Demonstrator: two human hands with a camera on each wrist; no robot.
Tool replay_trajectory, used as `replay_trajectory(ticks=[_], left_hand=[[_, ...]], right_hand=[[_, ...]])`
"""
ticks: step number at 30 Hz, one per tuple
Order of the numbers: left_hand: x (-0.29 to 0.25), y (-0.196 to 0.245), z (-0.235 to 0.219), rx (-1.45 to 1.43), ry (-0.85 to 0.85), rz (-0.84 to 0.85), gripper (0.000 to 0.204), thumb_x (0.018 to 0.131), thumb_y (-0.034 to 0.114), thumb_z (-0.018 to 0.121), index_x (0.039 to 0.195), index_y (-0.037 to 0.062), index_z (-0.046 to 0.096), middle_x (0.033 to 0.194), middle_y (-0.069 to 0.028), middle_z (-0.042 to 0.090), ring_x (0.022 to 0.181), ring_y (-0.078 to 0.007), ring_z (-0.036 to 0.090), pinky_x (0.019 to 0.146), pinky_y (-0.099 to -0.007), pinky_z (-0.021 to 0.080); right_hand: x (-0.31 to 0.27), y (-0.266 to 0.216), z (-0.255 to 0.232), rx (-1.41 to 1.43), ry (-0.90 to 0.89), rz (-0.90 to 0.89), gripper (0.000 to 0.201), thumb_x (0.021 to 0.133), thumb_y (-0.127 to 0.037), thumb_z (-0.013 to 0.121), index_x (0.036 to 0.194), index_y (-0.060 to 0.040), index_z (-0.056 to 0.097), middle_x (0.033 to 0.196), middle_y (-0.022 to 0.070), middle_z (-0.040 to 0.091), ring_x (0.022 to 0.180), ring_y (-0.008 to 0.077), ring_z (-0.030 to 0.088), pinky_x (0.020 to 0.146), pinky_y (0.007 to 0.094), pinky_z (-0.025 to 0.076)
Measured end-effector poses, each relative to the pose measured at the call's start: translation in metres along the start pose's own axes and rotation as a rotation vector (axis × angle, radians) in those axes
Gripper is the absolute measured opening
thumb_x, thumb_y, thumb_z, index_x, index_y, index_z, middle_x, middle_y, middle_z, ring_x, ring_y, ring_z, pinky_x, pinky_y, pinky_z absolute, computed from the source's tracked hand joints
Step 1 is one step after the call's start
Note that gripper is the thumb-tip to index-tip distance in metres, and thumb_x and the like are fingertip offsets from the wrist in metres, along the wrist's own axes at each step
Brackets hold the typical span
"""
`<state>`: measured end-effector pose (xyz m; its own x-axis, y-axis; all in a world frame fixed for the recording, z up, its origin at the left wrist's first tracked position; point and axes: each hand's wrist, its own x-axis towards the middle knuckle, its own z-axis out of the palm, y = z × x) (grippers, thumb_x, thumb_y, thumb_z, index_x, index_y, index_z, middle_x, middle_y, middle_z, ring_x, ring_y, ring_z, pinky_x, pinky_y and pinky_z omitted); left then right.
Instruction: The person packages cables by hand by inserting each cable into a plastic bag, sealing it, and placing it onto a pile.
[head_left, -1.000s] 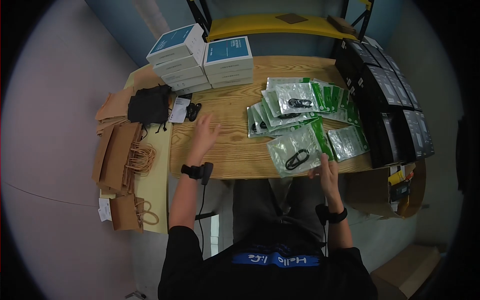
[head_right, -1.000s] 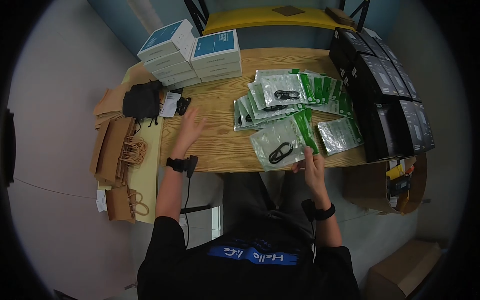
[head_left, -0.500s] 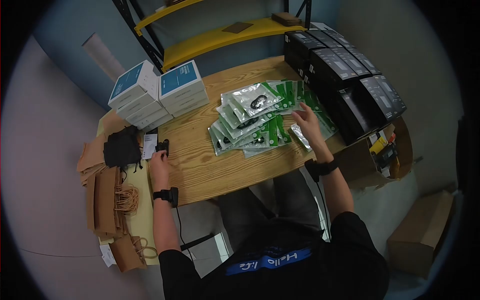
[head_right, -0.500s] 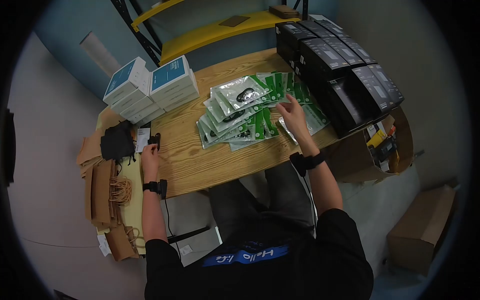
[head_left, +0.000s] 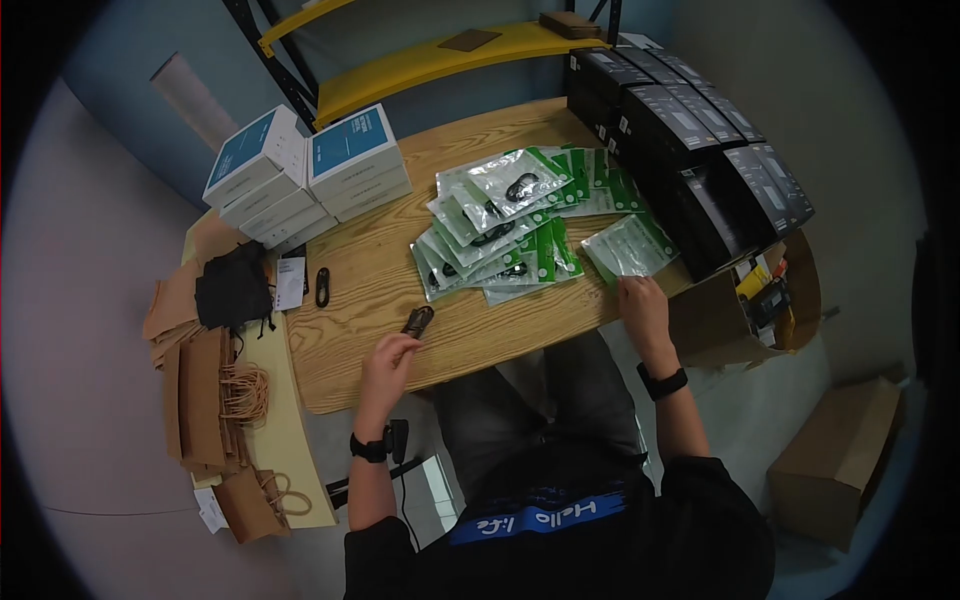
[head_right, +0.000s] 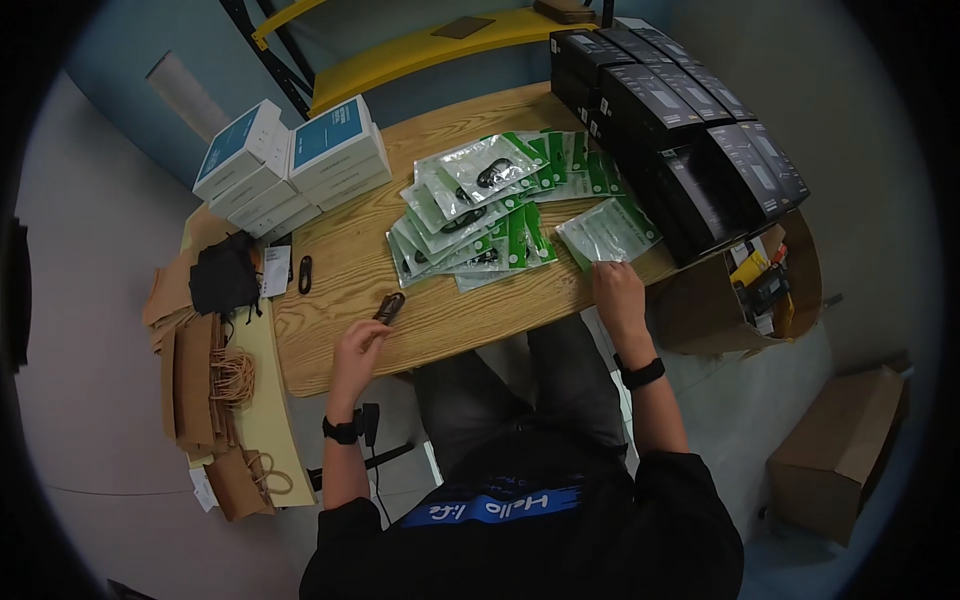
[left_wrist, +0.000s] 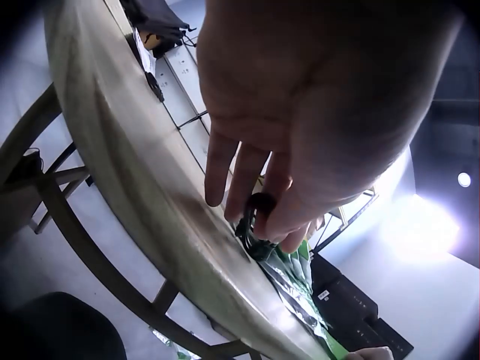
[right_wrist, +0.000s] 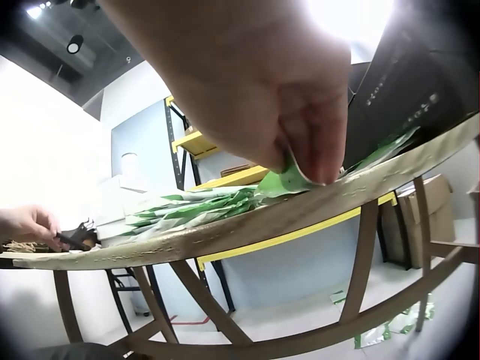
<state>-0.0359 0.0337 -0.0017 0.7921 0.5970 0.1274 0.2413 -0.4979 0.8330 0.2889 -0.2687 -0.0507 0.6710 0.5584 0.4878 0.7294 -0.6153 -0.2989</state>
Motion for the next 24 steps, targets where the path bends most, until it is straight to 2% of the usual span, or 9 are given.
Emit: replay_trajectory(ticks=[3, 5, 7, 9, 13, 17, 19, 22, 24], left_hand=[[-0.008, -0.011, 0.012, 0.123, -0.12, 0.084, 0.01, 0.093, -0.001, 0.065, 0.1, -0.0005, 0.072, 0.101, -0.0097, 0.068, 0.093, -0.022, 0.068, 0.077, -0.0326, 0.055], [-0.012, -0.01, 0.016, 0.156, -0.097, 0.128, 0.012, 0.092, -0.002, 0.065, 0.101, 0.0001, 0.073, 0.102, -0.0096, 0.068, 0.092, -0.023, 0.068, 0.075, -0.0323, 0.055], [-0.016, 0.003, 0.013, 0.008, 0.009, -0.088, 0.011, 0.093, 0.002, 0.065, 0.101, 0.0005, 0.073, 0.103, -0.0093, 0.07, 0.092, -0.0259, 0.07, 0.079, -0.0365, 0.054], [-0.017, 0.002, 0.014, 0.033, 0.116, 0.018, 0.011, 0.093, 0.002, 0.066, 0.1, 0.0006, 0.074, 0.103, -0.0098, 0.07, 0.092, -0.0257, 0.069, 0.08, -0.0356, 0.054], [-0.023, 0.009, 0.024, -0.057, 0.365, 0.132, 0.01, 0.092, 0.002, 0.069, 0.1, 0.0014, 0.075, 0.103, -0.0118, 0.069, 0.095, -0.0258, 0.068, 0.084, -0.0342, 0.053], [-0.03, 0.021, 0.042, -0.126, 0.374, 0.109, 0.011, 0.09, 0.001, 0.07, 0.1, 0.0024, 0.075, 0.104, -0.012, 0.069, 0.098, -0.0265, 0.068, 0.085, -0.0336, 0.052], [-0.033, 0.027, 0.047, -0.045, 0.287, 0.167, 0.011, 0.089, 0.0, 0.07, 0.099, 0.0027, 0.075, 0.104, -0.012, 0.069, 0.098, -0.0263, 0.069, 0.085, -0.033, 0.053], [-0.039, 0.027, 0.056, -0.145, 0.13, 0.086, 0.011, 0.089, 0.0, 0.07, 0.099, 0.003, 0.075, 0.104, -0.0116, 0.069, 0.1, -0.0265, 0.069, 0.085, -0.0345, 0.054], [-0.04, 0.025, 0.06, -0.177, -0.054, 0.093, 0.012, 0.087, 0.0, 0.07, 0.098, 0.0037, 0.075, 0.104, -0.0111, 0.07, 0.101, -0.0269, 0.069, 0.087, -0.037, 0.055]], right_hand=[[0.003, -0.005, -0.01, -0.177, -0.093, -0.011, 0.007, 0.089, -0.011, 0.069, 0.09, -0.0046, 0.072, 0.09, 0.0097, 0.073, 0.088, 0.0279, 0.068, 0.073, 0.0383, 0.056], [0.005, -0.009, -0.017, -0.123, 0.175, -0.1, 0.004, 0.087, -0.01, 0.072, 0.084, -0.0073, 0.07, 0.087, 0.0059, 0.073, 0.078, 0.0248, 0.068, 0.066, 0.0345, 0.055], [0.006, -0.036, -0.032, -0.094, 0.293, -0.196, 0.005, 0.085, -0.008, 0.074, 0.084, -0.0073, 0.069, 0.085, 0.0052, 0.072, 0.075, 0.0241, 0.067, 0.064, 0.0337, 0.054], [0.002, -0.078, -0.052, -0.029, 0.42, -0.334, 0.016, 0.077, -0.001, 0.079, 0.085, -0.0083, 0.068, 0.081, 0.0027, 0.07, 0.067, 0.0206, 0.065, 0.059, 0.0299, 0.052], [-0.031, -0.135, -0.031, 0.238, 0.148, -0.546, 0.021, 0.077, -0.008, 0.075, 0.097, -0.0067, 0.07, 0.09, 0.0041, 0.069, 0.067, 0.0192, 0.067, 0.055, 0.0299, 0.053], [-0.053, -0.181, 0.019, 0.554, -0.237, -0.586, 0.025, 0.085, -0.017, 0.075, 0.105, -0.0035, 0.067, 0.086, 0.007, 0.064, 0.068, 0.0239, 0.068, 0.056, 0.0336, 0.055], [-0.052, -0.191, 0.027, 0.719, -0.232, -0.575, 0.021, 0.09, -0.017, 0.075, 0.104, -0.0024, 0.068, 0.088, 0.0092, 0.068, 0.065, 0.0215, 0.069, 0.054, 0.0311, 0.055], [-0.049, -0.197, 0.012, 1.216, -0.674, 0.267, 0.03, 0.097, -0.011, 0.068, 0.123, 0.0016, 0.06, 0.087, 0.0068, 0.069, 0.061, 0.0104, 0.065, 0.051, 0.026, 0.052], [-0.051, -0.189, 0.019, 1.409, -0.628, 0.456, 0.042, 0.097, -0.018, 0.07, 0.128, 0.0049, 0.053, 0.084, 0.0098, 0.07, 0.061, 0.0118, 0.067, 0.049, 0.0249, 0.052]])
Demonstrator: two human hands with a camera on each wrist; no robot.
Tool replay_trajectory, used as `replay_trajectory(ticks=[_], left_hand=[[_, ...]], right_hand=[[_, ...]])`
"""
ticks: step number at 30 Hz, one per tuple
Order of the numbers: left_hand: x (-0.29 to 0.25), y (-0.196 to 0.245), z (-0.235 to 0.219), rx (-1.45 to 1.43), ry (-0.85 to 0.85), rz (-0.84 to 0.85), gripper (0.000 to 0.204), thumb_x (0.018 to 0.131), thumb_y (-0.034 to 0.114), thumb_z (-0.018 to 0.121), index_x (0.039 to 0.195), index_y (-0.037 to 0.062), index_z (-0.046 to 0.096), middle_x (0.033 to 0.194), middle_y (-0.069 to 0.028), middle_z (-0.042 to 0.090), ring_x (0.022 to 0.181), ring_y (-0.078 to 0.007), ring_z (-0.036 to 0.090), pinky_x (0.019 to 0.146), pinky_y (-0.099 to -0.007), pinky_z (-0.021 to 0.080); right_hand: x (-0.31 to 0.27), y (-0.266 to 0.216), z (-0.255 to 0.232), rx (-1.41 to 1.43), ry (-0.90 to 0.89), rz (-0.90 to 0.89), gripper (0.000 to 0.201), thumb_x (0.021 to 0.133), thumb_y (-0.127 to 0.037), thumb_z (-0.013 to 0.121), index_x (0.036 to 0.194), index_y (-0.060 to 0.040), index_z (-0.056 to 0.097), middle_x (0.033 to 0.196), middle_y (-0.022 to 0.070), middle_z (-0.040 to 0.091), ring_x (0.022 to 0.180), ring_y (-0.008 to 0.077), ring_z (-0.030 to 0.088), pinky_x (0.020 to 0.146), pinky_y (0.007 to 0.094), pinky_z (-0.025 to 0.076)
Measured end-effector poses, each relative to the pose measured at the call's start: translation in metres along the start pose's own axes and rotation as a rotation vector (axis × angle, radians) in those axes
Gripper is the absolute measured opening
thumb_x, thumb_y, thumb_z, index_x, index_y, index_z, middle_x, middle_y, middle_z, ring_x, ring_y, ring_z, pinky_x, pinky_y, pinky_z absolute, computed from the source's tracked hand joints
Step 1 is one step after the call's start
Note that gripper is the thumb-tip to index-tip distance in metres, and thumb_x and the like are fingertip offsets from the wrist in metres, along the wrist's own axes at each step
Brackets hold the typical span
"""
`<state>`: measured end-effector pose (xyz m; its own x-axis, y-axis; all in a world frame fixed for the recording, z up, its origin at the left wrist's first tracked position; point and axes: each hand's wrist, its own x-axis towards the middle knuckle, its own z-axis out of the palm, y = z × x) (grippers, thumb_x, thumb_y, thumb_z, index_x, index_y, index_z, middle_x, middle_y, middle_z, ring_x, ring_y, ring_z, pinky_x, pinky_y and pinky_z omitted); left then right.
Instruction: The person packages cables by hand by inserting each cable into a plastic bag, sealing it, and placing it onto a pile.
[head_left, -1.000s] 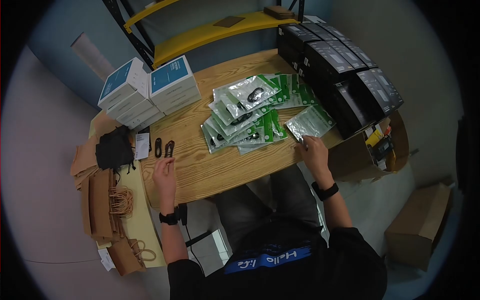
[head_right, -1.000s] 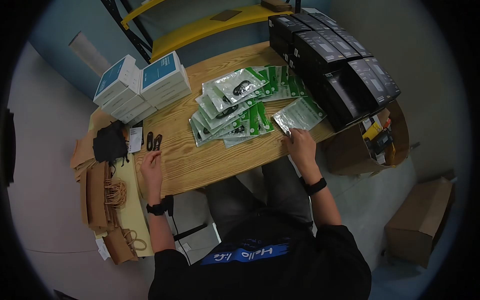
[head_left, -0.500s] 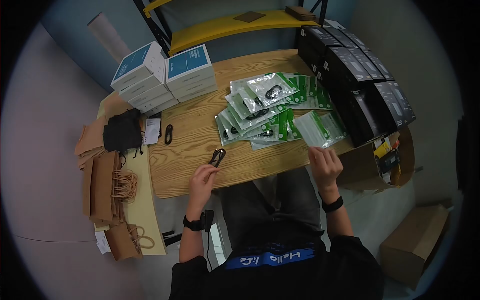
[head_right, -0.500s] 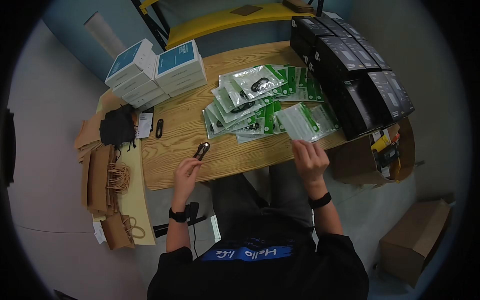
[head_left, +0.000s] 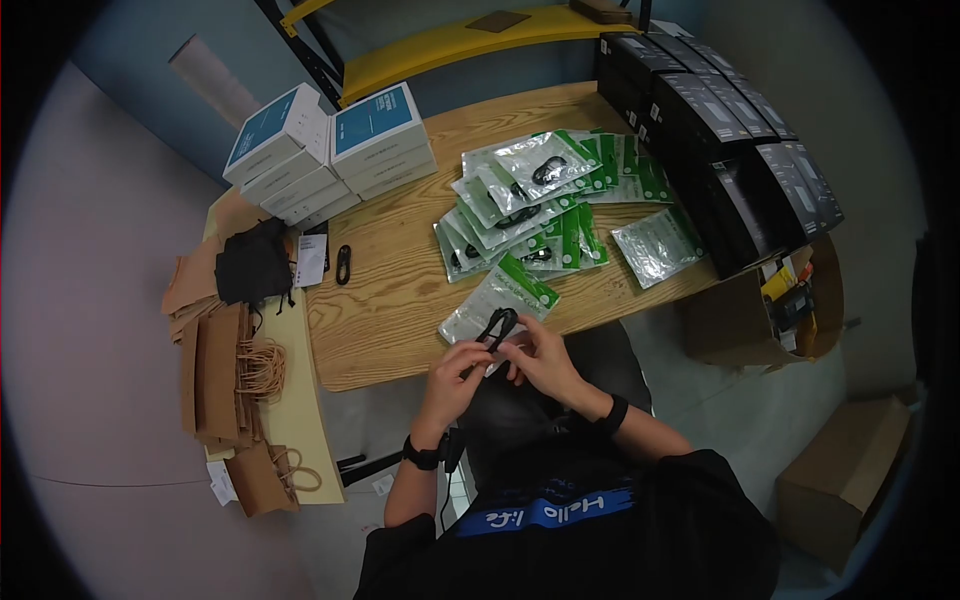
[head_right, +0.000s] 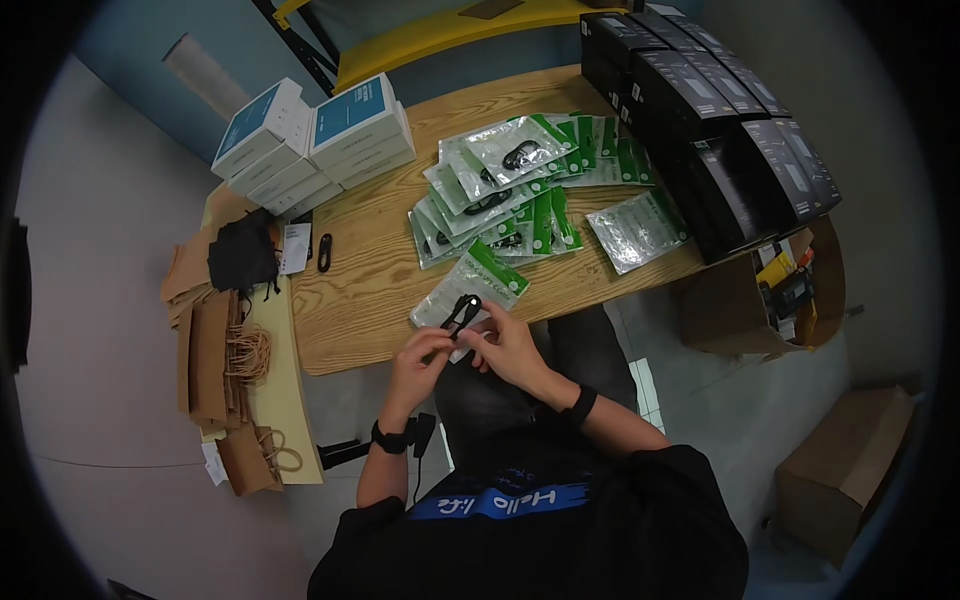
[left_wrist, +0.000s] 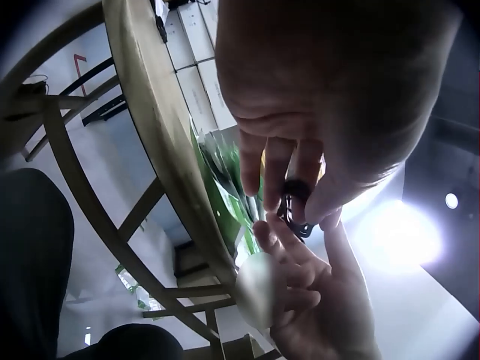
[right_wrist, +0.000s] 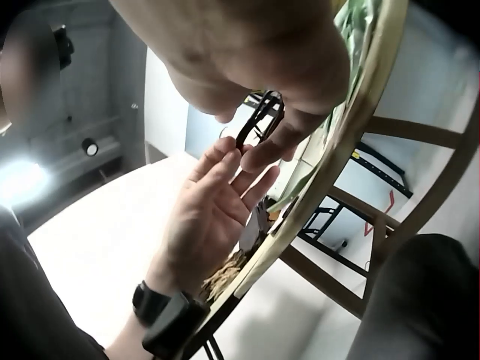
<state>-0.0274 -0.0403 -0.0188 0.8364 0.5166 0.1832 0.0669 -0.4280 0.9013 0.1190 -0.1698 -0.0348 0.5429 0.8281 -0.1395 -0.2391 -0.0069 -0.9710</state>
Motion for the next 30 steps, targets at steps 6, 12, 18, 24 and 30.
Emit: replay_trajectory(ticks=[6, 12, 18, 24, 30], left_hand=[[0.026, 0.017, 0.024, 0.094, -0.266, 0.232, 0.013, 0.086, 0.003, 0.072, 0.098, 0.0049, 0.073, 0.114, -0.0113, 0.067, 0.109, -0.0313, 0.066, 0.09, -0.0388, 0.054], [0.068, 0.016, 0.039, 0.169, -0.16, 0.121, 0.03, 0.085, 0.015, 0.078, 0.108, 0.0043, 0.062, 0.134, -0.0158, 0.053, 0.124, -0.037, 0.056, 0.1, -0.0435, 0.048], [0.083, -0.009, 0.063, 0.793, -0.016, 0.062, 0.088, 0.073, 0.049, 0.086, 0.131, -0.0025, 0.045, 0.153, -0.0274, 0.034, 0.135, -0.046, 0.041, 0.106, -0.0559, 0.04], [0.086, -0.015, 0.058, 0.741, -0.085, 0.086, 0.102, 0.064, 0.054, 0.089, 0.136, -0.0011, 0.043, 0.156, -0.0248, 0.032, 0.141, -0.0435, 0.034, 0.111, -0.0557, 0.034], [0.078, -0.01, 0.046, 0.76, -0.295, 0.124, 0.104, 0.064, 0.055, 0.09, 0.139, 0.0004, 0.041, 0.153, -0.0214, 0.036, 0.142, -0.0417, 0.033, 0.113, -0.0513, 0.032]], right_hand=[[-0.002, 0.001, -0.04, 0.181, 0.054, 0.031, 0.027, 0.1, -0.014, 0.065, 0.119, 0.0021, 0.055, 0.085, 0.0086, 0.071, 0.057, 0.0113, 0.064, 0.047, 0.0233, 0.049], [0.0, 0.008, -0.09, 0.274, 0.39, -0.046, 0.013, 0.102, -0.013, 0.06, 0.109, -0.0031, 0.058, 0.095, 0.0097, 0.073, 0.066, 0.0118, 0.067, 0.056, 0.0224, 0.054], [-0.002, 0.01, -0.097, 0.282, 0.436, -0.109, 0.026, 0.107, -0.02, 0.053, 0.124, 0.0006, 0.055, 0.105, 0.012, 0.071, 0.083, 0.0175, 0.073, 0.066, 0.0276, 0.06], [-0.001, 0.015, -0.097, 0.226, 0.357, -0.113, 0.03, 0.11, -0.022, 0.047, 0.13, -0.0005, 0.053, 0.113, 0.0148, 0.071, 0.09, 0.0201, 0.073, 0.072, 0.0297, 0.06], [0.006, 0.015, -0.094, 0.191, 0.342, -0.129, 0.033, 0.109, -0.017, 0.047, 0.136, 0.002, 0.049, 0.114, 0.0127, 0.069, 0.09, 0.0195, 0.073, 0.074, 0.0294, 0.061]])
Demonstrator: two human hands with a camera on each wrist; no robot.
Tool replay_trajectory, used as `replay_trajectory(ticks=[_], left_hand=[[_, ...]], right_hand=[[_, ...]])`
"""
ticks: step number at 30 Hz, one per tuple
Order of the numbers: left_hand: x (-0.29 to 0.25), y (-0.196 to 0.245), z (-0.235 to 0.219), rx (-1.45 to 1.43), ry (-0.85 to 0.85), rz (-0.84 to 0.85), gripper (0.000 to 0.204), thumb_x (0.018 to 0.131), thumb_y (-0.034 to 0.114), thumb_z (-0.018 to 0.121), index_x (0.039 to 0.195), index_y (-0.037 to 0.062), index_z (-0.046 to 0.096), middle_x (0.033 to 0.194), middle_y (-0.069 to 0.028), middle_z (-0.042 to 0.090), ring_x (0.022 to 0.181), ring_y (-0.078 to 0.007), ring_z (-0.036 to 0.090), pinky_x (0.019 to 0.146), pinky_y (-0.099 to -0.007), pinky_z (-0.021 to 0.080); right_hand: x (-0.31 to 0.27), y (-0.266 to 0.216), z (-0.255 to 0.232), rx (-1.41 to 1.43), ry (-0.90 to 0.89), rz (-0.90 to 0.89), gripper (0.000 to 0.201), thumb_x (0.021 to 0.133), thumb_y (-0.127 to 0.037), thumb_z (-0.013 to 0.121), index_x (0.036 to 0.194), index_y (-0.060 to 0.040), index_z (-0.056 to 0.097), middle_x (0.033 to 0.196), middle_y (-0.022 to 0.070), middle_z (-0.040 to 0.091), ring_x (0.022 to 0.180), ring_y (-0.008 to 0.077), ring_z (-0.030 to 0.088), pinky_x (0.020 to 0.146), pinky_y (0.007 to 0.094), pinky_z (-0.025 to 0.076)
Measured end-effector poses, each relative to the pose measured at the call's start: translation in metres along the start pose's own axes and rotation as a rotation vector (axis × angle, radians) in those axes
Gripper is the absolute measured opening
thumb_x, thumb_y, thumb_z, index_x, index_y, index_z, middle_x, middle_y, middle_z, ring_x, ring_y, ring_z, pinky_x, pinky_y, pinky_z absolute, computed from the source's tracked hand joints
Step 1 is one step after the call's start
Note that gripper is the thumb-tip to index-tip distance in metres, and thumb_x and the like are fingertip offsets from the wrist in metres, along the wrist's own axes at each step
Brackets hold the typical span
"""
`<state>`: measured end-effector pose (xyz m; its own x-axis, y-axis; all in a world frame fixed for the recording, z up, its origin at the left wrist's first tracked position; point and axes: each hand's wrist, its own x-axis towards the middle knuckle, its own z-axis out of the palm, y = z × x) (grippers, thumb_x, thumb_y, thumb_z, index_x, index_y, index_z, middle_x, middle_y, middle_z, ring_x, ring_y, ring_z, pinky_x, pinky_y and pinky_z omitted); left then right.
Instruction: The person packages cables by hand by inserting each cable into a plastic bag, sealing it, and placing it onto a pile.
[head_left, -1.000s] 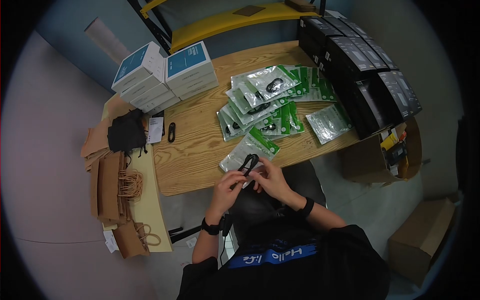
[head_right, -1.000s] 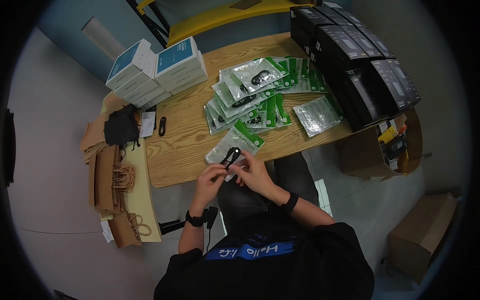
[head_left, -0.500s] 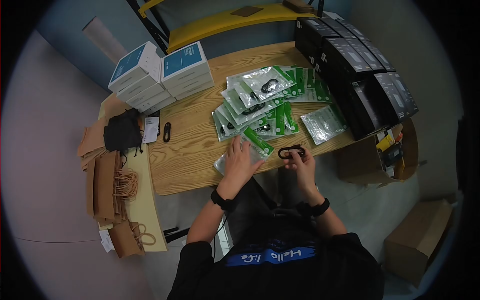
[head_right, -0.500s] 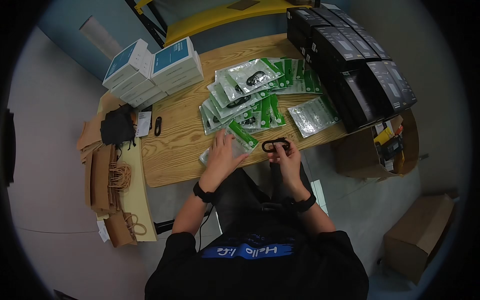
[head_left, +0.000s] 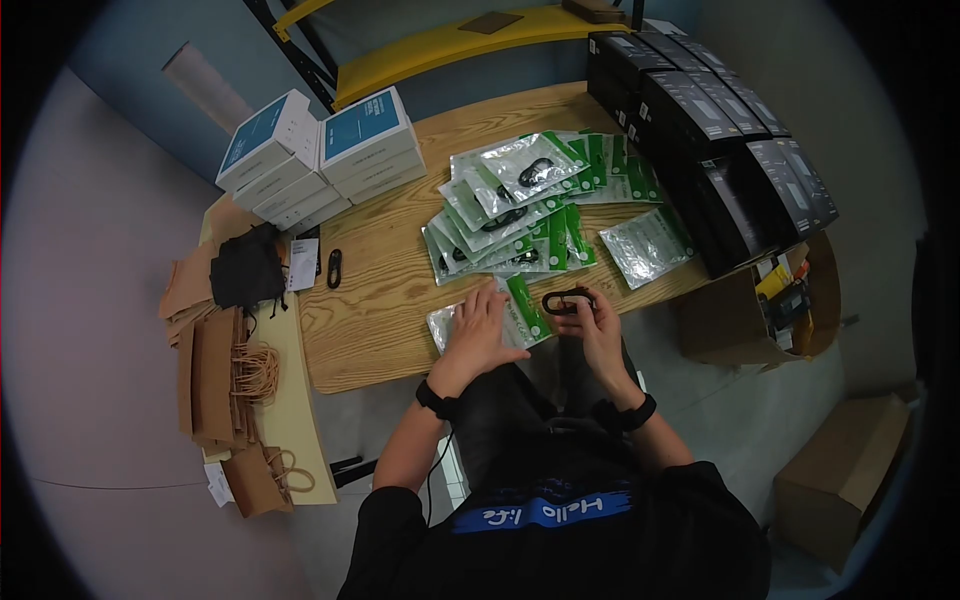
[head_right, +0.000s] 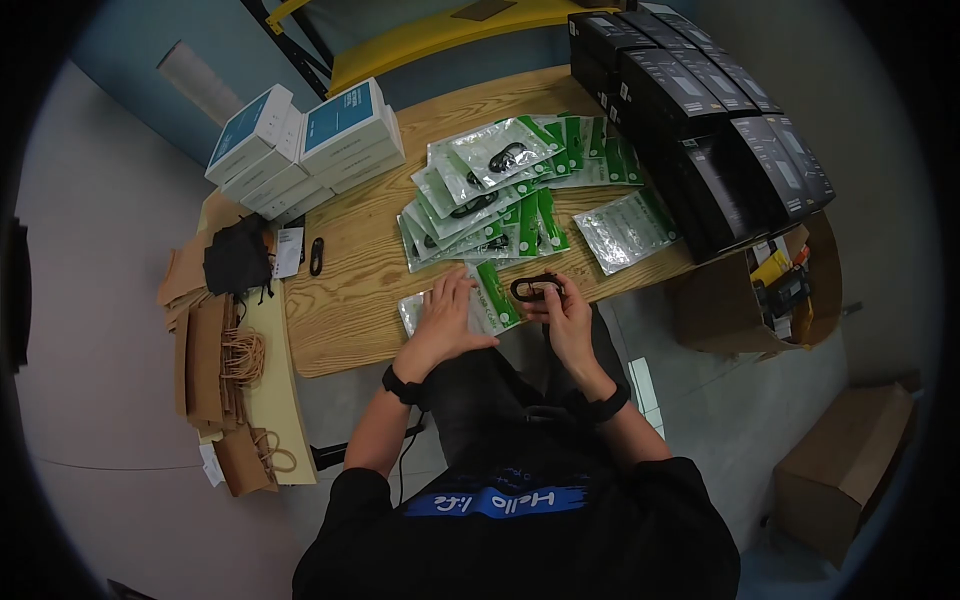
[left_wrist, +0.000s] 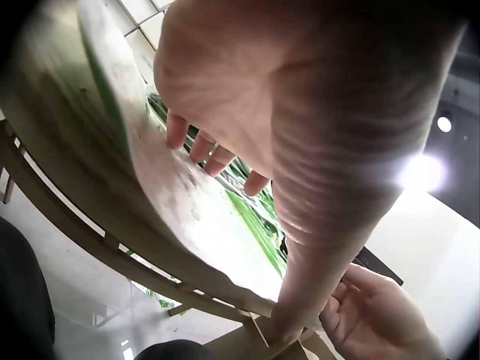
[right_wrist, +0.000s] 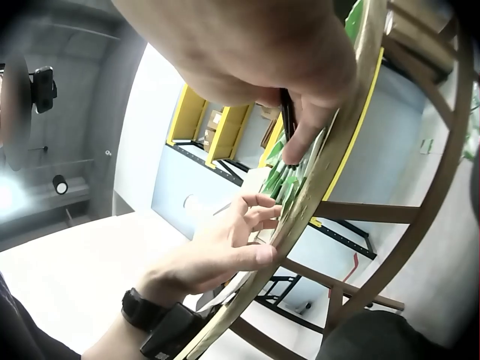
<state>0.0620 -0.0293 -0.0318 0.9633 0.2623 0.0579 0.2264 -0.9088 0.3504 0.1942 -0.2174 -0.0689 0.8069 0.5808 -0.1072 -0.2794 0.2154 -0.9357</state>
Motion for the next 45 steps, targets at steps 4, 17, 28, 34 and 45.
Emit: replay_trajectory(ticks=[4, 17, 28, 34, 45], left_hand=[[-0.001, 0.005, -0.002, -0.057, -0.024, 0.007, 0.104, 0.062, 0.052, 0.091, 0.139, 0.0028, 0.041, 0.155, -0.0214, 0.035, 0.144, -0.0421, 0.031, 0.115, -0.054, 0.031], [0.004, 0.007, 0.0, -0.14, 0.015, 0.11, 0.089, 0.063, 0.043, 0.092, 0.127, 0.0028, 0.045, 0.154, -0.0167, 0.037, 0.141, -0.0392, 0.034, 0.11, -0.0547, 0.036], [0.003, 0.003, 0.004, -0.153, 0.052, 0.158, 0.087, 0.063, 0.042, 0.091, 0.126, 0.0019, 0.047, 0.152, -0.0161, 0.037, 0.14, -0.0367, 0.035, 0.11, -0.0531, 0.037], [0.003, 0.004, 0.004, -0.186, 0.105, 0.193, 0.083, 0.062, 0.038, 0.092, 0.122, 0.0031, 0.047, 0.151, -0.0167, 0.038, 0.139, -0.0378, 0.036, 0.111, -0.0523, 0.036], [0.005, 0.003, 0.007, -0.159, 0.181, 0.248, 0.081, 0.062, 0.039, 0.091, 0.119, 0.0043, 0.046, 0.149, -0.017, 0.04, 0.148, -0.0388, 0.028, 0.121, -0.0652, 0.017]], right_hand=[[-0.002, 0.007, 0.005, -0.002, -0.04, 0.024, 0.035, 0.108, -0.014, 0.048, 0.139, 0.0022, 0.047, 0.114, 0.0136, 0.068, 0.09, 0.0198, 0.073, 0.075, 0.0298, 0.061], [0.006, 0.015, 0.006, -0.021, -0.069, 0.026, 0.037, 0.107, -0.014, 0.05, 0.142, -0.0004, 0.044, 0.113, 0.0141, 0.068, 0.091, 0.0217, 0.073, 0.077, 0.0315, 0.061], [0.012, 0.002, 0.02, -0.15, -0.059, 0.014, 0.034, 0.105, -0.014, 0.056, 0.137, -0.002, 0.051, 0.106, 0.0106, 0.07, 0.08, 0.0141, 0.071, 0.065, 0.0257, 0.058], [0.01, -0.005, 0.024, -0.329, -0.076, 0.038, 0.026, 0.102, -0.012, 0.061, 0.123, 0.0025, 0.067, 0.09, 0.0062, 0.07, 0.067, 0.0096, 0.067, 0.058, 0.0243, 0.054], [0.003, 0.006, 0.03, -0.369, -0.113, -0.087, 0.02, 0.095, -0.008, 0.071, 0.111, 0.0049, 0.072, 0.089, 0.006, 0.075, 0.076, 0.0083, 0.068, 0.066, 0.0234, 0.053]])
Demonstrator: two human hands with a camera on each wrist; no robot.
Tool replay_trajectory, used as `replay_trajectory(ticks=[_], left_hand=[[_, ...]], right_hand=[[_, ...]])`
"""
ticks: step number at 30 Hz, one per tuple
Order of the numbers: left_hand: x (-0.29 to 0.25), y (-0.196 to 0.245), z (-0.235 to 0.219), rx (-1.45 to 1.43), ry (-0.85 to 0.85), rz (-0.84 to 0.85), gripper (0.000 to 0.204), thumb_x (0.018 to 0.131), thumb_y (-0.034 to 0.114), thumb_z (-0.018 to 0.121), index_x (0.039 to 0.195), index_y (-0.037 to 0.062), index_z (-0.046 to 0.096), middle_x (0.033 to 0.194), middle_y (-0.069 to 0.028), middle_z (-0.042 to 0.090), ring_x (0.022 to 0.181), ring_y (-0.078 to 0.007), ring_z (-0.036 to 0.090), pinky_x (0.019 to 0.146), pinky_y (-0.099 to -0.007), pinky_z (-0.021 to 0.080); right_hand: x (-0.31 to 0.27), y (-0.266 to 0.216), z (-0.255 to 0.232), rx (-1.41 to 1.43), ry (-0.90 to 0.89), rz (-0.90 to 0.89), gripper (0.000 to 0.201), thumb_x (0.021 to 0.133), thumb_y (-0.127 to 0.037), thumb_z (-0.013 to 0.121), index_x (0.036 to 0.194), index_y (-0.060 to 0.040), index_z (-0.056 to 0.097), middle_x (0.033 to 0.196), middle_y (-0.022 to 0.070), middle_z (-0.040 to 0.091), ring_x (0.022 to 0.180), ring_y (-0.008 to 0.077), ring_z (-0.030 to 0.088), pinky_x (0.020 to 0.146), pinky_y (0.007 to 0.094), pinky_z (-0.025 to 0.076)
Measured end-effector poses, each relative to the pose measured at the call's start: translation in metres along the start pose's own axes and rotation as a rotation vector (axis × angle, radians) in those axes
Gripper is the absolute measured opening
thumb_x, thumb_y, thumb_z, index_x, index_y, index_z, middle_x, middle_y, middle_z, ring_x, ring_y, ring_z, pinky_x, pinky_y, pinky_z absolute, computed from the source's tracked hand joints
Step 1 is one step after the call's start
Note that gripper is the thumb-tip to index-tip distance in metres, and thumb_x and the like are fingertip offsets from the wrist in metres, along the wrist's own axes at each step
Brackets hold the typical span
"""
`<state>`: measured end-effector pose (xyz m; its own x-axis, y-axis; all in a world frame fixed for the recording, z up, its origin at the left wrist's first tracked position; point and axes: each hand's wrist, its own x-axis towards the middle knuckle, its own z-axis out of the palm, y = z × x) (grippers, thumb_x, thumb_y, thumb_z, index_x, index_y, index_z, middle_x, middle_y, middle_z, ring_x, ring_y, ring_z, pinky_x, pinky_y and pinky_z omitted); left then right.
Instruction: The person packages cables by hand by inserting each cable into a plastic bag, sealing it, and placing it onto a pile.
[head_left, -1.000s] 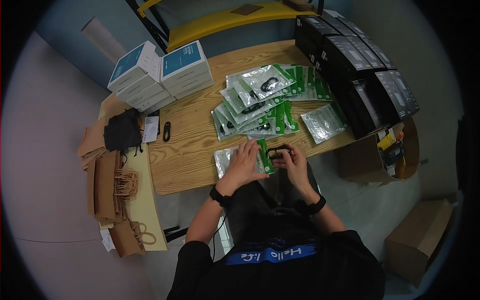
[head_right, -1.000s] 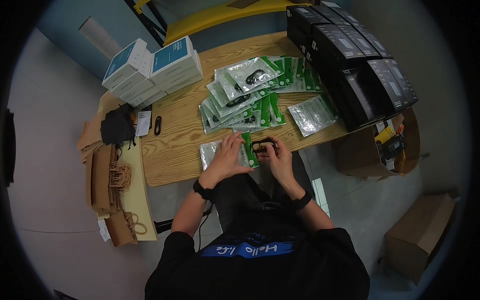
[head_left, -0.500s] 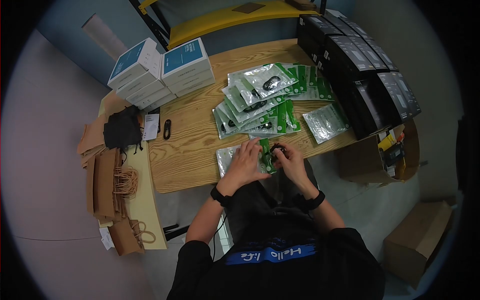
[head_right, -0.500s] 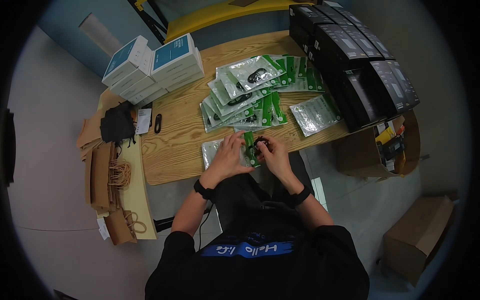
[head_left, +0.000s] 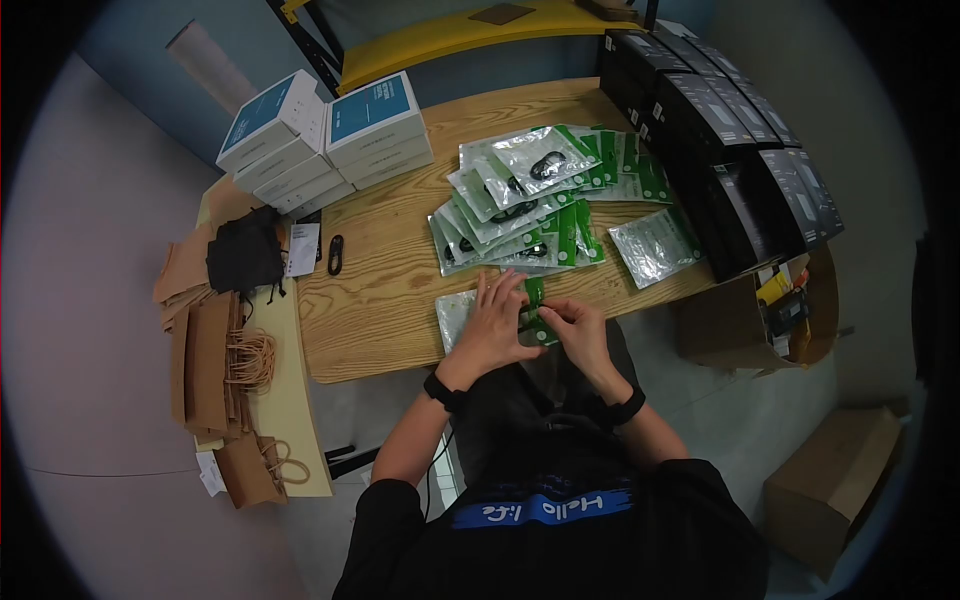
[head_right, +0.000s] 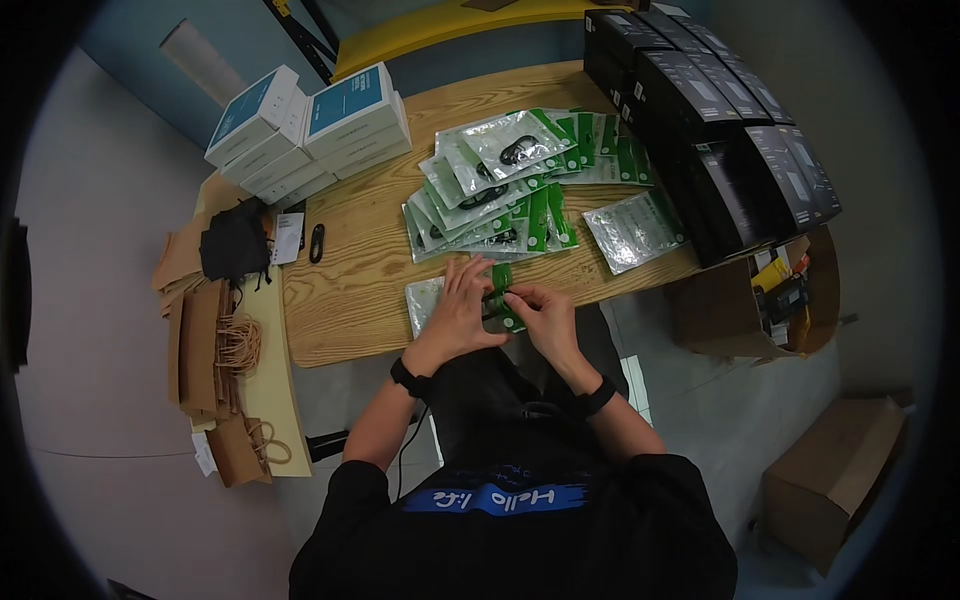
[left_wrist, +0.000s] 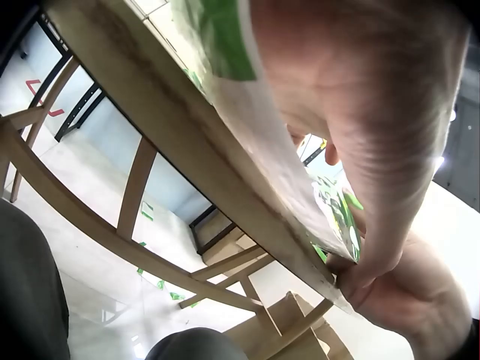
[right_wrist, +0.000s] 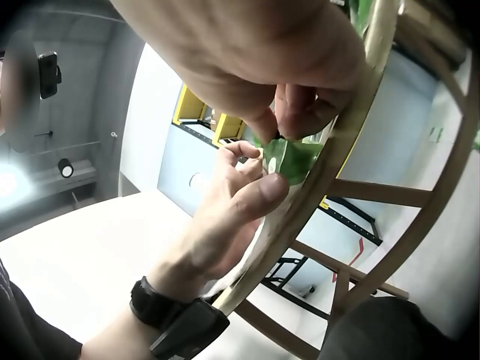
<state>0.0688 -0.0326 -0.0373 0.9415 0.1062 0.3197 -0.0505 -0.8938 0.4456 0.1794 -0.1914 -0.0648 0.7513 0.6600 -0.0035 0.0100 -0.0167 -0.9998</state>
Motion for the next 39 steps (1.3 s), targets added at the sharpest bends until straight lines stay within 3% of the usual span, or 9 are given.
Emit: replay_trajectory(ticks=[5, 11, 13, 19, 25, 30, 35, 37, 39], left_hand=[[-0.001, -0.002, -0.001, -0.042, 0.045, -0.006, 0.078, 0.063, 0.037, 0.091, 0.117, 0.0054, 0.042, 0.148, -0.0179, 0.041, 0.146, -0.0395, 0.034, 0.122, -0.0662, 0.015], [0.0, -0.004, 0.0, -0.005, 0.006, 0.005, 0.079, 0.063, 0.035, 0.091, 0.118, 0.0046, 0.042, 0.149, -0.0181, 0.038, 0.144, -0.0393, 0.036, 0.123, -0.0641, 0.014], [-0.001, -0.005, 0.003, -0.012, 0.016, 0.007, 0.08, 0.063, 0.035, 0.091, 0.12, 0.0045, 0.042, 0.15, -0.0183, 0.037, 0.144, -0.0392, 0.036, 0.123, -0.0636, 0.014], [-0.002, -0.006, 0.001, -0.01, 0.015, 0.0, 0.08, 0.062, 0.033, 0.091, 0.119, 0.0047, 0.042, 0.15, -0.0192, 0.038, 0.142, -0.0396, 0.038, 0.124, -0.0632, 0.015], [-0.002, -0.007, -0.005, 0.002, 0.041, 0.021, 0.089, 0.066, 0.042, 0.091, 0.129, 0.0039, 0.042, 0.15, -0.0179, 0.041, 0.14, -0.0393, 0.041, 0.122, -0.0569, 0.023], [-0.002, -0.008, -0.009, -0.057, 0.091, -0.082, 0.091, 0.069, 0.041, 0.091, 0.136, 0.0052, 0.041, 0.143, -0.0168, 0.05, 0.134, -0.0378, 0.047, 0.114, -0.0493, 0.036], [-0.003, -0.003, -0.016, -0.371, 0.191, -0.291, 0.076, 0.077, 0.016, 0.089, 0.138, 0.0054, 0.044, 0.135, -0.0147, 0.057, 0.119, -0.0252, 0.059, 0.102, -0.0379, 0.047], [-0.004, 0.003, -0.025, -0.557, 0.173, -0.394, 0.072, 0.079, 0.01, 0.086, 0.137, 0.0053, 0.044, 0.127, -0.0125, 0.061, 0.113, -0.0205, 0.061, 0.098, -0.0344, 0.049], [-0.006, 0.004, -0.024, -0.745, 0.152, -0.499, 0.069, 0.081, 0.004, 0.084, 0.137, 0.0052, 0.044, 0.119, -0.0102, 0.065, 0.106, -0.0158, 0.064, 0.093, -0.0309, 0.051]], right_hand=[[-0.003, -0.022, -0.002, -0.159, -0.037, -0.029, 0.029, 0.092, -0.014, 0.076, 0.114, 0.0024, 0.072, 0.084, 0.0099, 0.075, 0.075, 0.0099, 0.068, 0.067, 0.0258, 0.052], [-0.004, -0.042, -0.005, -0.429, -0.311, 0.06, 0.04, 0.089, -0.013, 0.076, 0.127, -0.0048, 0.068, 0.08, 0.0093, 0.072, 0.071, 0.0084, 0.064, 0.063, 0.0269, 0.048], [-0.003, -0.029, -0.003, -0.257, -0.244, 0.08, 0.026, 0.086, -0.016, 0.078, 0.107, -0.0024, 0.071, 0.077, 0.0133, 0.068, 0.066, 0.0221, 0.067, 0.062, 0.0359, 0.049], [-0.001, -0.026, -0.005, -0.561, -0.261, -0.167, 0.02, 0.086, -0.012, 0.075, 0.079, 0.0036, 0.064, 0.073, 0.0175, 0.06, 0.063, 0.0341, 0.061, 0.058, 0.0425, 0.045], [0.0, -0.026, -0.006, -0.472, -0.273, 0.011, 0.019, 0.089, -0.013, 0.072, 0.083, 0.0031, 0.064, 0.077, 0.0182, 0.059, 0.063, 0.0333, 0.058, 0.059, 0.042, 0.044], [-0.002, -0.016, -0.009, -0.344, -0.271, -0.142, 0.013, 0.091, -0.01, 0.071, 0.095, 0.0013, 0.065, 0.076, 0.0171, 0.059, 0.064, 0.0289, 0.058, 0.058, 0.0402, 0.045], [-0.014, -0.036, -0.011, -0.417, -0.171, -0.176, 0.021, 0.087, -0.008, 0.075, 0.107, -0.003, 0.069, 0.078, 0.0142, 0.062, 0.066, 0.0205, 0.059, 0.058, 0.0337, 0.048], [-0.015, -0.041, -0.01, -0.384, 0.022, -0.433, 0.025, 0.086, -0.009, 0.078, 0.109, -0.0038, 0.071, 0.077, 0.012, 0.064, 0.063, 0.0176, 0.059, 0.058, 0.0298, 0.048], [-0.016, -0.05, -0.007, -0.313, 0.023, -0.361, 0.023, 0.086, -0.008, 0.077, 0.108, -0.0027, 0.071, 0.076, 0.0116, 0.064, 0.062, 0.0173, 0.059, 0.057, 0.0296, 0.048]])
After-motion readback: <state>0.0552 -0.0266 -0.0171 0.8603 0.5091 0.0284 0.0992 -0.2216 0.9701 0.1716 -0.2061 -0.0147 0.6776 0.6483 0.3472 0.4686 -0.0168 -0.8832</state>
